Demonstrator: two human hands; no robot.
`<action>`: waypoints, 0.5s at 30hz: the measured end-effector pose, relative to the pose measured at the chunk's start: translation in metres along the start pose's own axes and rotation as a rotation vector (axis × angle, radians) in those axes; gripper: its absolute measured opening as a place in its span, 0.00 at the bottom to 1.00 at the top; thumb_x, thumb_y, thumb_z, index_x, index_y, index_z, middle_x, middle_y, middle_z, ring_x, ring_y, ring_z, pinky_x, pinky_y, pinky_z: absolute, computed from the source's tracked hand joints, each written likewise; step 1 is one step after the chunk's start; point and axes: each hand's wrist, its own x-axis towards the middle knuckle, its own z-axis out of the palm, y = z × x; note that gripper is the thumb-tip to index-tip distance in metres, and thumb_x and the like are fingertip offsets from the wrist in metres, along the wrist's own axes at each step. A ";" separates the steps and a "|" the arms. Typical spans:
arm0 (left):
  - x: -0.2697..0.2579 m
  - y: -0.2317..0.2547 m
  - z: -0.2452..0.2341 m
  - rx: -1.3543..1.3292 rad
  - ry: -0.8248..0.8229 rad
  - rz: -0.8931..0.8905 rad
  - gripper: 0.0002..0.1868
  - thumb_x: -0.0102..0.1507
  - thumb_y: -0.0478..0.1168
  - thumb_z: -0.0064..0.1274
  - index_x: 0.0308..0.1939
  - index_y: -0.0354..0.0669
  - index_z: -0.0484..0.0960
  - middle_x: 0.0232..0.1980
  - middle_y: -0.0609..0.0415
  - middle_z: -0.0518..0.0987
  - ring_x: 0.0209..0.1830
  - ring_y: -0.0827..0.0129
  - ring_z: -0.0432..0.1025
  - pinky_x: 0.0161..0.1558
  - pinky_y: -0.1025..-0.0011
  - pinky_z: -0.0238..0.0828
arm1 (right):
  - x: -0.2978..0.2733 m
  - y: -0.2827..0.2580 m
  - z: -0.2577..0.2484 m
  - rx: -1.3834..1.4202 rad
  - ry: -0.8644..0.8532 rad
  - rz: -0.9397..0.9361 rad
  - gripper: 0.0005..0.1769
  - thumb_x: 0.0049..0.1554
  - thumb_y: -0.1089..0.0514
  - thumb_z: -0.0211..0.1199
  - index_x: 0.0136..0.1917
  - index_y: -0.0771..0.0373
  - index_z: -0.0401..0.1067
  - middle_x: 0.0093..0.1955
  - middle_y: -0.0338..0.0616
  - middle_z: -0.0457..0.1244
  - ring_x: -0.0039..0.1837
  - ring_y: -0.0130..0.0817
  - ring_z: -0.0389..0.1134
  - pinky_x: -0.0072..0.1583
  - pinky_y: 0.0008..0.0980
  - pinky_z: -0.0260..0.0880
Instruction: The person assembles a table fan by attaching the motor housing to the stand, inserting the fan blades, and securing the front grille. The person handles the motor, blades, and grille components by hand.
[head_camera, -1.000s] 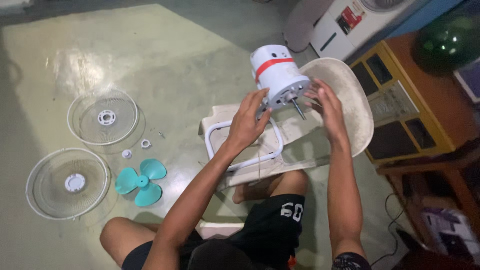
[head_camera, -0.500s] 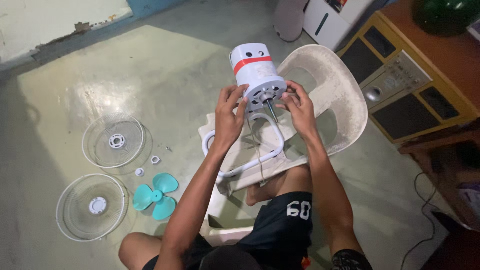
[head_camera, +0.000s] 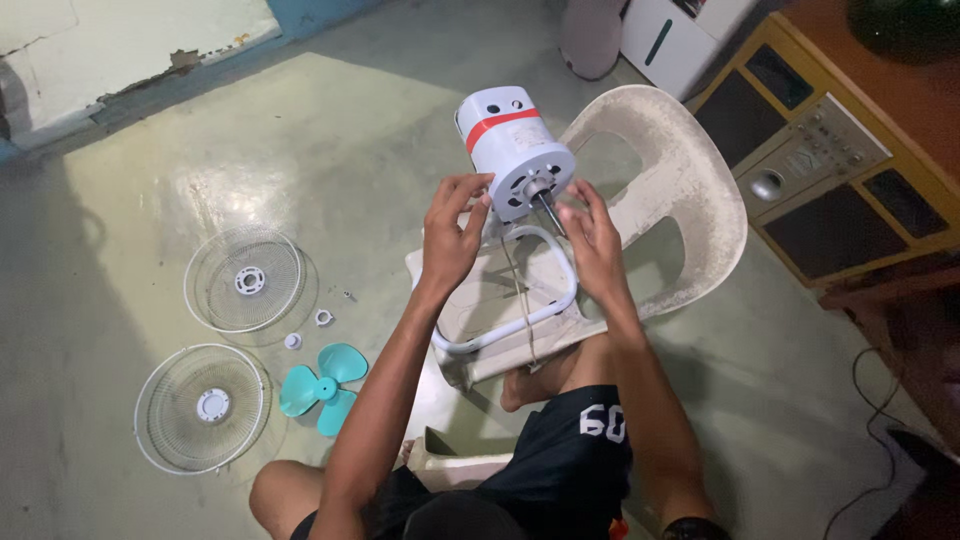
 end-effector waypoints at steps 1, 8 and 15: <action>-0.001 -0.009 0.000 0.003 0.016 -0.010 0.14 0.70 0.34 0.52 0.59 0.45 0.81 0.56 0.49 0.77 0.53 0.63 0.76 0.52 0.65 0.78 | -0.004 -0.001 0.000 -0.015 0.001 0.026 0.37 0.67 0.53 0.58 0.82 0.69 0.50 0.78 0.57 0.55 0.71 0.41 0.66 0.68 0.38 0.68; -0.019 -0.163 -0.001 0.381 0.023 -0.213 0.24 0.66 0.41 0.53 0.65 0.40 0.73 0.62 0.43 0.76 0.61 0.49 0.73 0.60 0.54 0.71 | -0.015 0.005 0.024 -0.015 0.056 0.117 0.54 0.57 0.54 0.70 0.83 0.66 0.37 0.83 0.59 0.44 0.78 0.48 0.54 0.70 0.44 0.69; -0.109 -0.306 0.006 0.747 -0.418 -0.636 0.36 0.64 0.53 0.51 0.73 0.44 0.63 0.71 0.41 0.66 0.69 0.42 0.62 0.63 0.46 0.63 | -0.004 0.027 0.070 0.081 0.158 -0.071 0.73 0.50 0.65 0.79 0.84 0.60 0.22 0.87 0.63 0.33 0.84 0.53 0.48 0.78 0.50 0.58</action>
